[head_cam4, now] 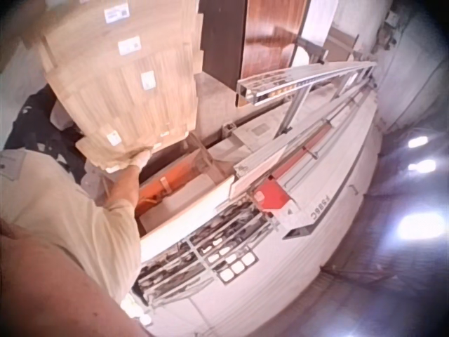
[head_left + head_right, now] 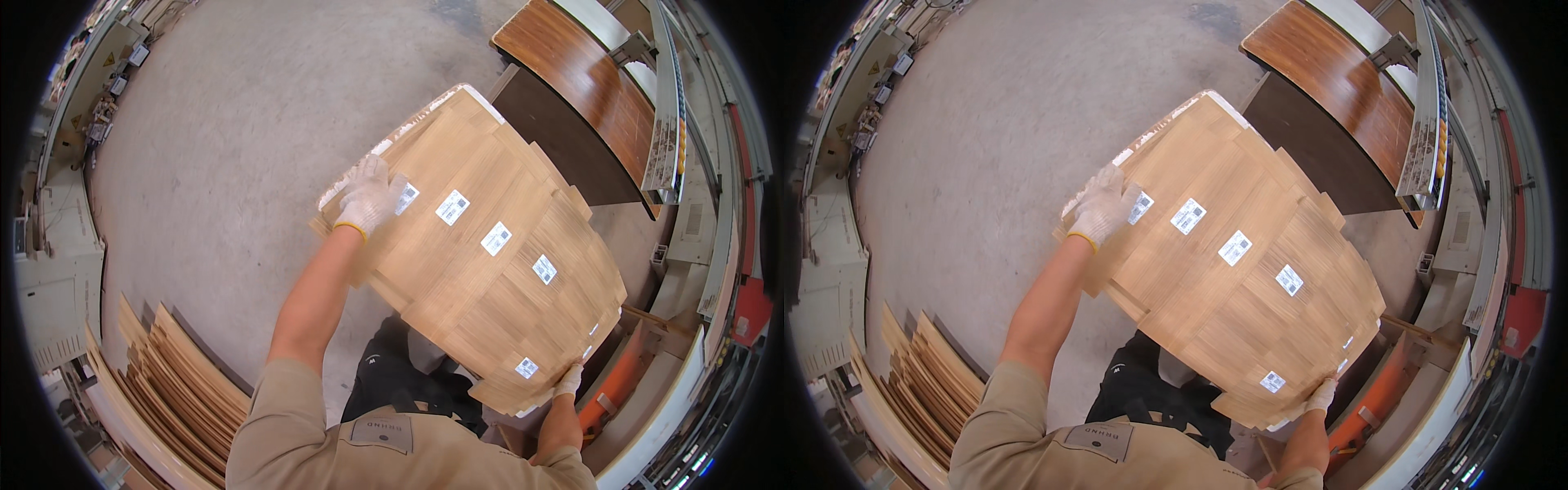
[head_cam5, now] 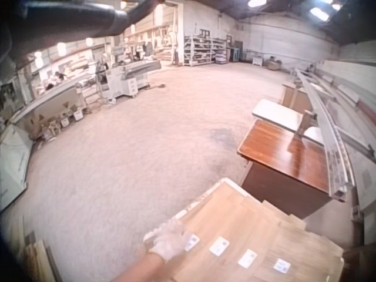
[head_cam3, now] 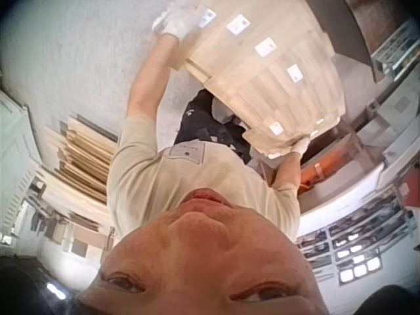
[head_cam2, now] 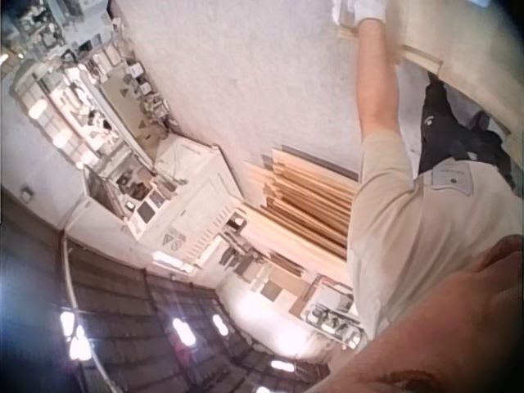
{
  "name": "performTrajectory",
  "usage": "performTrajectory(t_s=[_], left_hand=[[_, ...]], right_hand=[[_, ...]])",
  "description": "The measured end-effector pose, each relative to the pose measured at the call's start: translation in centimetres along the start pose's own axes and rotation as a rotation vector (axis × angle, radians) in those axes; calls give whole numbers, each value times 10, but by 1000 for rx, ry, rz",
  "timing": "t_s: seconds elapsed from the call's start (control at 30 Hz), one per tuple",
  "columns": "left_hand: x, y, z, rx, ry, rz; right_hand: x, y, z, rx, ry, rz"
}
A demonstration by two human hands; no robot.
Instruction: The person repeatedly picks up stacks of flat wooden panels from a table, carries them across the workshop floor, and places them onto a metal rack. The person also handles individual panels, inspecting edges and stacking them on the table before moving them.
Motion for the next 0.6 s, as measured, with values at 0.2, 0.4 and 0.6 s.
performTrajectory(t_s=[0.2,0.4,0.6], left_hand=[[9,-9,6,167,-125,-234],[-17,-9,-10,-4,-1,94],[-24,-13,-21,-139,-19,76]], right_hand=[[67,43,42,184,115,-36],[48,40,55,27,313,-160],[42,50,14,101,-253,110]])
Point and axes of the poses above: each hand's wrist, its own y-axis away from the middle knuckle, its own x-axis out of the palm, z = x × y, the point moved 4 cm from there along -y, towards the middle knuckle, and after that the axes turned 15 degrees about -x, right-handed, at the moved point
